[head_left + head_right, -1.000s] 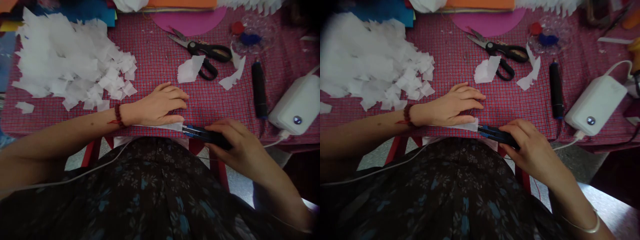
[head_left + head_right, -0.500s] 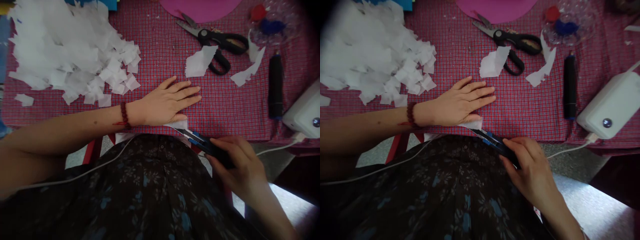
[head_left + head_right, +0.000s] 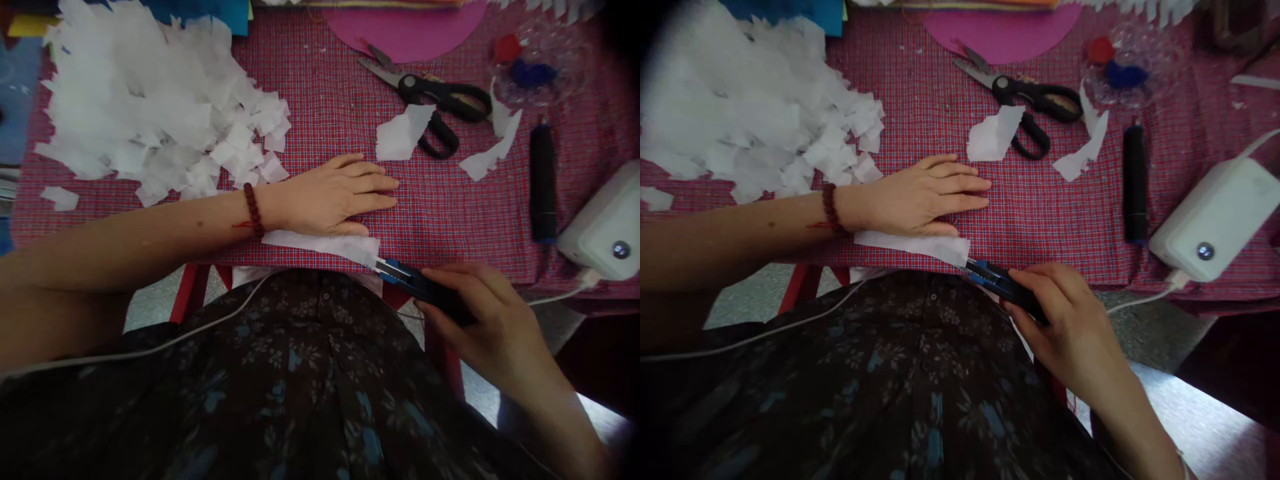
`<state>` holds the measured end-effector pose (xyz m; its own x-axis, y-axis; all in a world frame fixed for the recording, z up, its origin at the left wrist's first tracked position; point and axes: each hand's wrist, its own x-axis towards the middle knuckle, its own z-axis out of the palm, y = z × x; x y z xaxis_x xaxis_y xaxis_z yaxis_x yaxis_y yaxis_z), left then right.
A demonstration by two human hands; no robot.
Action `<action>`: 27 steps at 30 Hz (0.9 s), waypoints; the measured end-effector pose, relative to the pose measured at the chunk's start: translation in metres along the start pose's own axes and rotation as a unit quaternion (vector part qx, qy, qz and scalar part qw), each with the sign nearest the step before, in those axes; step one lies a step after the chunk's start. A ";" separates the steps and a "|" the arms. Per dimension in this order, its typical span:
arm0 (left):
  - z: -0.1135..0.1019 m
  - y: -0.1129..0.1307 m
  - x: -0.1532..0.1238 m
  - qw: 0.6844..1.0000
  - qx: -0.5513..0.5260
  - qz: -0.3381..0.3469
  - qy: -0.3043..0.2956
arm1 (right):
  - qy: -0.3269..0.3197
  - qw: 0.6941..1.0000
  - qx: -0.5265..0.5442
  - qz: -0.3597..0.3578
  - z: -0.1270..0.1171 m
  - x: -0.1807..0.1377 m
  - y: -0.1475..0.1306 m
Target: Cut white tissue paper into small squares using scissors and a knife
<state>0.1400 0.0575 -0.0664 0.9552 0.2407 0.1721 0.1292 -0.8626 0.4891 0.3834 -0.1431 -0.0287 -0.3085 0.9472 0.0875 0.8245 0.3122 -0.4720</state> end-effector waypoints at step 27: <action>-0.001 0.002 0.001 1.000 0.024 -0.007 -0.019 | 0.029 0.999 -0.021 0.002 0.023 -0.022 -0.020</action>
<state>0.1411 0.0562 -0.0646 0.9628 0.2355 0.1324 0.1533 -0.8798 0.4500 0.3625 -0.1722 -0.0413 -0.2772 0.9510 0.1373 0.8454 0.3093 -0.4355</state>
